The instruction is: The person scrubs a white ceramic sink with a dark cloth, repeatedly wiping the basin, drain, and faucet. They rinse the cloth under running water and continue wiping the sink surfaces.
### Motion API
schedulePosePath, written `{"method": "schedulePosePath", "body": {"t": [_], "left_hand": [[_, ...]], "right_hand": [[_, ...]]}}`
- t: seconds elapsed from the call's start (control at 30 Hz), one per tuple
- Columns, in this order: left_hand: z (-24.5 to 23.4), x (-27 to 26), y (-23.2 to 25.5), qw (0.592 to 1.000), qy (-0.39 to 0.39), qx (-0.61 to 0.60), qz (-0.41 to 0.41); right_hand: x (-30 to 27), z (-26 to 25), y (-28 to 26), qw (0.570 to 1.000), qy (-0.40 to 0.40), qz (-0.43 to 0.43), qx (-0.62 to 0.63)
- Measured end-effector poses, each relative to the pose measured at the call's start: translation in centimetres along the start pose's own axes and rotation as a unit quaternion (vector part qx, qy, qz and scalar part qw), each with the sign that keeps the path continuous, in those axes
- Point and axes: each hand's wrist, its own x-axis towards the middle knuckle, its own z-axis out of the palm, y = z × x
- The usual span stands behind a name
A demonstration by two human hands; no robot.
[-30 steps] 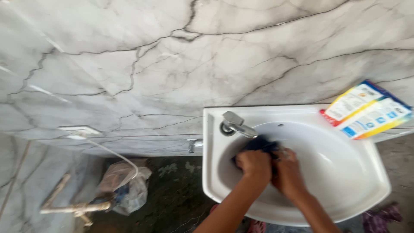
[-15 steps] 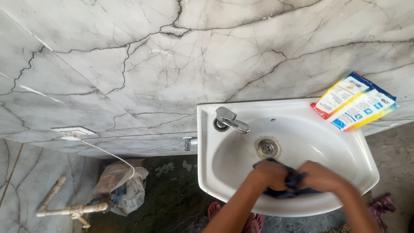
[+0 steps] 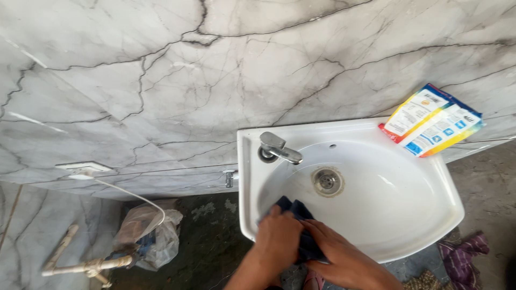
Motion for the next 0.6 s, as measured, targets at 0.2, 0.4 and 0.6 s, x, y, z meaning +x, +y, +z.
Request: {"method": "schedulePosePath", "body": {"t": [0.2,0.4,0.6], "left_hand": [[7.4,5.9,11.5,0.982,0.052,-0.175,0.035],[10.4,12.1,19.0,0.967,0.145,-0.206,0.048],[4.7,7.5,10.2,0.983,-0.030,-0.169,0.059]], "right_hand": [[-4.9,-6.0,14.2,0.983,0.126,0.064,-0.118],[-7.9,-10.5,19.4,0.884,0.288,0.121,-0.347],[-4.7,-3.1,11.0,0.946,0.233,0.129,-0.183]]}}
